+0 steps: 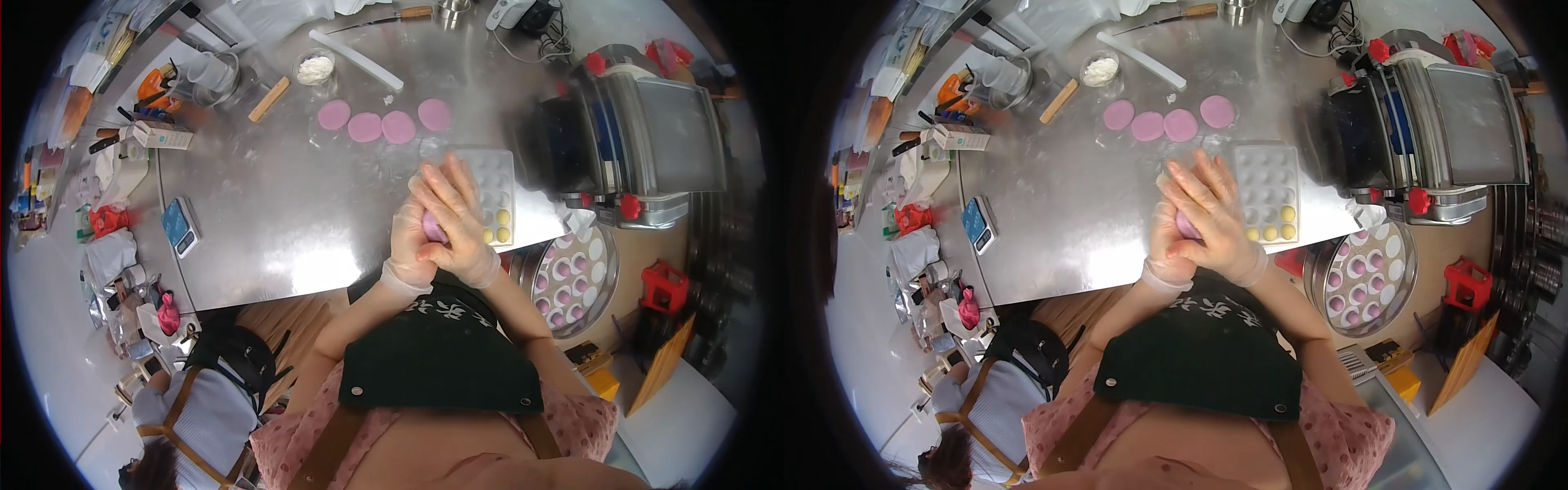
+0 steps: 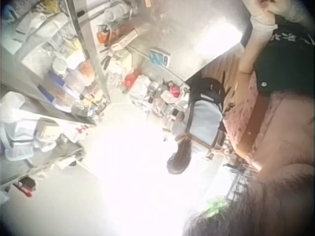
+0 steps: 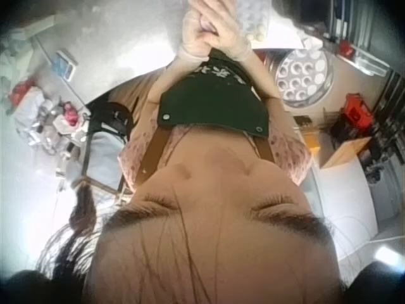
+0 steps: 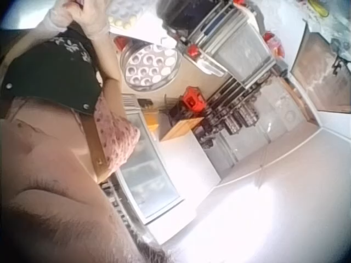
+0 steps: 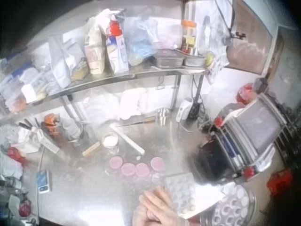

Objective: Manually filling purple dough rounds with yellow filling and rolling them into balls.

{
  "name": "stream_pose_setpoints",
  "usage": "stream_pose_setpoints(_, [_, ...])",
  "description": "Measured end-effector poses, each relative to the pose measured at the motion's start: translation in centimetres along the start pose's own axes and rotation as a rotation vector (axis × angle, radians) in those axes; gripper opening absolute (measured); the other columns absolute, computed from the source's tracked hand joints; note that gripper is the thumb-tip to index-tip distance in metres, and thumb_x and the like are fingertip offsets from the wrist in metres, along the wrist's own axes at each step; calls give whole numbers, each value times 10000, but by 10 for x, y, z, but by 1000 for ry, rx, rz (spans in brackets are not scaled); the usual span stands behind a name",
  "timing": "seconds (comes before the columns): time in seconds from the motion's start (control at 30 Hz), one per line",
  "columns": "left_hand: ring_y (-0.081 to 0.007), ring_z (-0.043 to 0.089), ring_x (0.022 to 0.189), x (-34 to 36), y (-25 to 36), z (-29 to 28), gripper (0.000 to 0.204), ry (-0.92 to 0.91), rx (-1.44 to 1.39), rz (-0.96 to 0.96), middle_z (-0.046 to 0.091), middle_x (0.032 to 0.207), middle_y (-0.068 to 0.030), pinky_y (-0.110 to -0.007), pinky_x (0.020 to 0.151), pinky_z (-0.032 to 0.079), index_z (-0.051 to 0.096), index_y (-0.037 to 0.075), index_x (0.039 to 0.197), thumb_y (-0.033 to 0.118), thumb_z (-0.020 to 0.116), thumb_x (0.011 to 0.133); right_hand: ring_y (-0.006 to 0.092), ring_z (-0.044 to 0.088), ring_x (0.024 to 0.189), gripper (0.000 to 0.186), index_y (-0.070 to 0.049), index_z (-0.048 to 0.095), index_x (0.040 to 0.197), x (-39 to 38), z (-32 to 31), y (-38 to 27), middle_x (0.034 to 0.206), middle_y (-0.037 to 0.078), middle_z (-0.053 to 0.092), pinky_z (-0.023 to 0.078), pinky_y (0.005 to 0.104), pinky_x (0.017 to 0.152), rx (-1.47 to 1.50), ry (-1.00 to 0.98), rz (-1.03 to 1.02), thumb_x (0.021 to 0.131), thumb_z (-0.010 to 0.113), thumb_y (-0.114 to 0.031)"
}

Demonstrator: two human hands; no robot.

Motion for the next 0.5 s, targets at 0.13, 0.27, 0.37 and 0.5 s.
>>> stream_pose_setpoints(0.13, [-304,459,1346,5,4,2,469,34,214,194,453,1450,-166,-418,1101,415,358,-12,1457,179,430,1035,390,443,1368,693,-19,640,1269,-1,2,-6,1385,160,567,341,528,1107,240,-127,53,895,545,-595])
stream_pose_setpoints(0.27, [-268,475,1331,9,-5,-14,457,-42,-303,-155,472,1425,-159,-419,1094,424,399,-3,1423,231,438,1032,396,441,1369,646,-4,653,1245,11,-11,-12,1373,165,575,338,533,1112,230,-224,99,905,570,-547])
stream_pose_setpoints(0.37, [-256,488,1316,9,-5,-4,463,-134,-548,-456,481,1410,-152,-397,1092,424,417,6,1410,263,456,1027,405,447,1363,632,14,647,1234,16,-14,-17,1353,166,591,332,536,1121,10,-206,-3,864,637,-498])
stream_pose_setpoints(0.5, [-239,519,1266,12,-3,-4,438,26,-555,-306,525,1351,-113,-360,1068,434,467,19,1368,293,478,1026,402,488,1328,566,21,648,1220,0,-5,-11,1354,176,589,339,538,1122,252,-151,-10,807,737,-356])
Point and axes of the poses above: each hand's wrist, its own x-axis towards the middle knuckle, its own z-axis out of the palm, y = z × x, the point moved 6 cm from there along x, towards the middle knuckle
